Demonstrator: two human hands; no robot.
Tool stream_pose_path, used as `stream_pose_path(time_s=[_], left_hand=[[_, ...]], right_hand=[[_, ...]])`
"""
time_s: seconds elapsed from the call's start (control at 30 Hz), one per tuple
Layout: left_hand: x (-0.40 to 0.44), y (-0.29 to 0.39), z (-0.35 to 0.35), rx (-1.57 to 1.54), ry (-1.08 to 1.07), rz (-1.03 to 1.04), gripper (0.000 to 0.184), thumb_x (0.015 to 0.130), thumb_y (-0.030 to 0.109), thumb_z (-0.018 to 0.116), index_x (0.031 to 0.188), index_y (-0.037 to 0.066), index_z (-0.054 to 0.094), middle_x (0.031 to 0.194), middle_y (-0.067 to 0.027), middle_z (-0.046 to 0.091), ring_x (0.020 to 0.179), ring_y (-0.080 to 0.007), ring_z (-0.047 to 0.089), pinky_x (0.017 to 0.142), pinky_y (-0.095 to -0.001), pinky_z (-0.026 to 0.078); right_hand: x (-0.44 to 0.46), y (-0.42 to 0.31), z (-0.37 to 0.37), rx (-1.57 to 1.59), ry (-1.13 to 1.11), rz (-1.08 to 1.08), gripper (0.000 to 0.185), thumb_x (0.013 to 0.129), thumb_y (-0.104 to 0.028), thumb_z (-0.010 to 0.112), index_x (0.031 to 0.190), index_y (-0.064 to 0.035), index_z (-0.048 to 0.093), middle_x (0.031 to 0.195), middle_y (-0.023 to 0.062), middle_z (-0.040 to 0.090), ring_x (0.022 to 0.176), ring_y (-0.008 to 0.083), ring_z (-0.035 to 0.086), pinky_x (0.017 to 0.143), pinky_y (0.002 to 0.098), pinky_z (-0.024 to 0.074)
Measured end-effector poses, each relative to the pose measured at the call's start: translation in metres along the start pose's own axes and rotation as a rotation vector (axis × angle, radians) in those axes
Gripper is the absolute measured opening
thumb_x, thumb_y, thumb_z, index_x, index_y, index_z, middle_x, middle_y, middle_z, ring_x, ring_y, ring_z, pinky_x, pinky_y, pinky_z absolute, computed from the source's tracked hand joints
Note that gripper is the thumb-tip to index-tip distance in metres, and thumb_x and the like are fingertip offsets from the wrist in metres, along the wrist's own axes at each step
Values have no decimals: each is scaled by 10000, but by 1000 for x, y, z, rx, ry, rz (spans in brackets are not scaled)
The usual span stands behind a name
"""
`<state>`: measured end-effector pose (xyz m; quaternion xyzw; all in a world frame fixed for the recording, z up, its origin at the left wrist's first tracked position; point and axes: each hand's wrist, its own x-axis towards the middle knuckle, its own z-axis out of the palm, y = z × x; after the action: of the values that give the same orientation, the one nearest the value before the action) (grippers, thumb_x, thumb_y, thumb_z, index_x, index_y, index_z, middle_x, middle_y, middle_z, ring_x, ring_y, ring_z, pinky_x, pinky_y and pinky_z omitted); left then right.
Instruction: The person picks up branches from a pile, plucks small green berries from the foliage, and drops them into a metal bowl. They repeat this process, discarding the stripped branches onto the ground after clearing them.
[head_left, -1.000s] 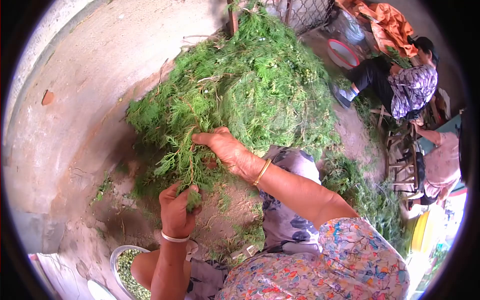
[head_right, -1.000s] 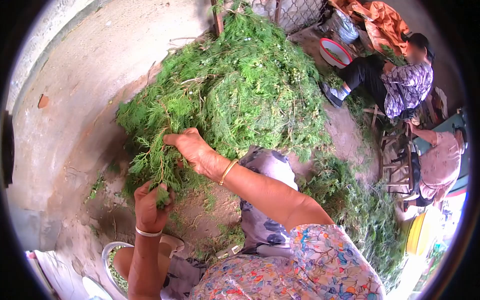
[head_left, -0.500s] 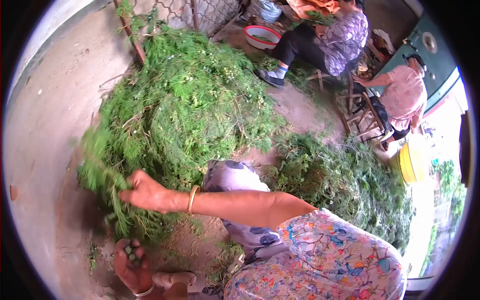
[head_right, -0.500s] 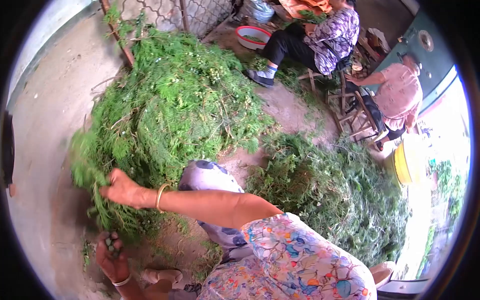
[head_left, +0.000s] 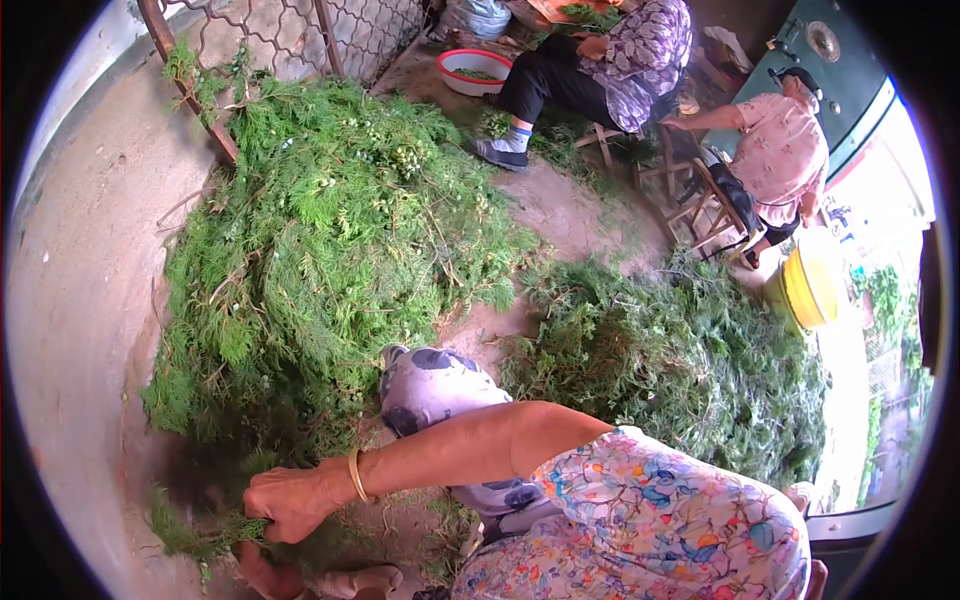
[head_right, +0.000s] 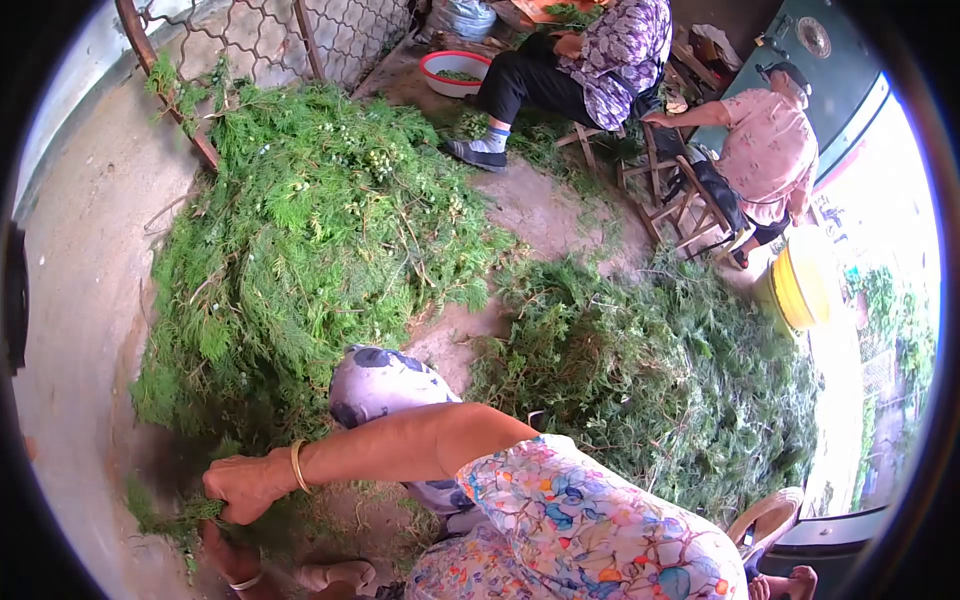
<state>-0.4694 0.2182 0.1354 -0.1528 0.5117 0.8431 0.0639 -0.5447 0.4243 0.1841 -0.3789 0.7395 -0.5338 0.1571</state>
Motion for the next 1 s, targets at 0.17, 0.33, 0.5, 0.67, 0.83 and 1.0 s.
stream_pose_path(time_s=[0.17, 0.33, 0.5, 0.67, 0.83, 1.0], left_hand=[[0, 5, 3, -184, -106, -43, 395, 897, 258, 538, 1219, 35, 492, 1153, -86, 564, 1021, -209, 541, 886, -372, 448], [-1, 8, 11, -94, -29, 82, 370, 873, 175, 562, 1203, 22, 497, 1136, -87, 568, 992, -214, 551, 859, -361, 454], [-15, 19, 47, 161, 82, 213, 321, 847, 83, 560, 1154, -5, 531, 1106, -107, 579, 978, -221, 566, 836, -347, 457], [-18, 7, 73, 607, 254, 368, 212, 809, 6, 572, 1012, -47, 602, 1024, -60, 601, 922, -166, 571, 821, -314, 460], [-12, -12, 77, 677, 161, 321, 136, 817, 25, 579, 927, -39, 626, 875, -5, 586, 785, -91, 515, 685, -245, 432], [-15, -18, 90, 768, 79, 346, 91, 806, 28, 587, 834, -51, 623, 758, 28, 541, 729, -63, 446, 620, -210, 366]], right_hand=[[-4, -5, -5, 7, 2, 13, 265, 697, -194, 641, 644, 57, 577, 625, 251, 568, 697, 433, 584, 605, 470, 461], [-2, 0, -7, -115, -93, 55, 325, 717, -256, 686, 689, 57, 604, 664, 236, 600, 730, 410, 606, 642, 455, 480], [2, -1, -13, -63, -96, 54, 339, 693, -255, 718, 715, 67, 616, 684, 229, 620, 749, 368, 628, 666, 425, 494], [8, -8, -20, 268, 80, 86, 338, 671, -204, 732, 712, 91, 573, 653, 241, 575, 711, 390, 597, 644, 442, 458], [13, 8, 5, 98, 215, 60, 270, 685, -136, 696, 643, 83, 543, 651, 264, 550, 726, 425, 579, 613, 444, 440], [15, 13, 12, 74, 366, 135, 178, 685, -64, 655, 630, 66, 547, 662, 264, 544, 727, 444, 566, 605, 448, 445]])
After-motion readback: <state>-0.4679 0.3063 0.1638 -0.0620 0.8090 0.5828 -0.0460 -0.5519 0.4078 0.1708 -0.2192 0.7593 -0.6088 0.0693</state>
